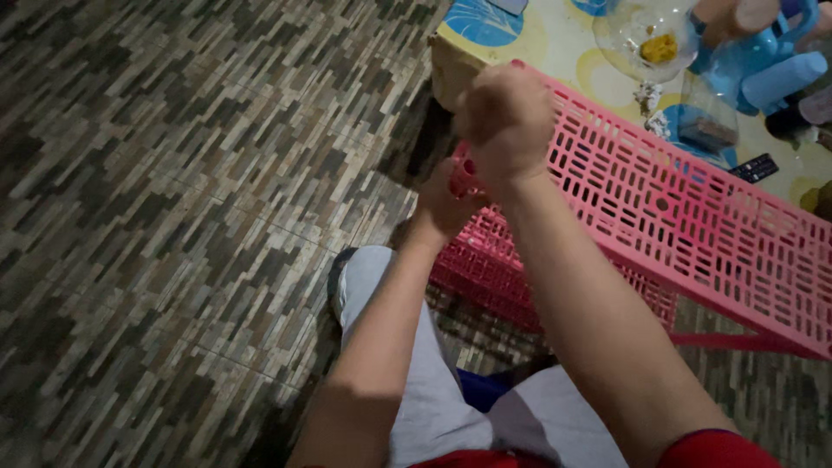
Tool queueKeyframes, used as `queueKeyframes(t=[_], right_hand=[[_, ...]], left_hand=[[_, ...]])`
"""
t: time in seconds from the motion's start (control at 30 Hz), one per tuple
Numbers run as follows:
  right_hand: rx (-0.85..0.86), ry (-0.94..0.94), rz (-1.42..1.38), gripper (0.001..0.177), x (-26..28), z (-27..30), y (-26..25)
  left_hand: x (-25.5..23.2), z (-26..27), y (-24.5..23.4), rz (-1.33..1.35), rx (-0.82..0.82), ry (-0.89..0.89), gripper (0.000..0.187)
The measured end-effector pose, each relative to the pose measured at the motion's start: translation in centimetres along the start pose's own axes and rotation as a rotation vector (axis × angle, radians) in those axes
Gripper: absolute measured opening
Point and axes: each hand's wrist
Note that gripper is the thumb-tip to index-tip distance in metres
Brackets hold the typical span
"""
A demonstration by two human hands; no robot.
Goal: The person assembles a pink plastic storage rack by inserting four pink cylindrical legs into the corner holes of a perforated tray, then places a second tray on top to form a two-tier rack.
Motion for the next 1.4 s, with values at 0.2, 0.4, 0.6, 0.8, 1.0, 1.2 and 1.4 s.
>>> queueKeyframes(t=[0.2, 0.4, 0.6, 0.8, 1.0, 1.2, 1.4], right_hand=[[-0.118, 0.004, 0.154, 0.024, -1.7, 0.2, 0.5], [-0.082, 0.039, -0.03, 0.022, 0.9, 0.2, 1.7], [-0.14, 0.034, 0.332, 0.027, -0.9, -0.1, 1.6], [-0.137, 0.012, 0.097, 0.022, 0.2, -0.1, -0.3], [-0.345, -0.073, 0.749, 0.033, 7.3, 2.1, -2.4], [-0.338, -0.06, 1.531, 0.018, 8.9, 8.9, -5.8], [-0.406, -0.105, 1.528, 0.015, 12.2, 16.1, -8.7]], left_hand=[[2.0, -0.6, 0.9, -0.178, -0.035, 0.08, 0.029], [3.5, -0.2, 1.4, -0.124, -0.165, 0.274, 0.029], [2.2, -0.6, 1.6, -0.088, -0.169, 0.203, 0.031], [1.7, -0.3, 1.2, -0.226, -0.026, 0.019, 0.024], [1.1, 0.1, 1.3, 0.031, -0.132, 0.046, 0.02], [0.9, -0.1, 0.6, 0.055, -0.081, 0.027, 0.017], [1.5, -0.1, -1.6, 0.096, 0.096, 0.154, 0.031]])
Point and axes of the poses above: each hand's wrist, its own z-axis away from the middle knuckle, its own y-axis out of the palm, x = y × z, and after that the axes turned 8 degrees about y, right-handed
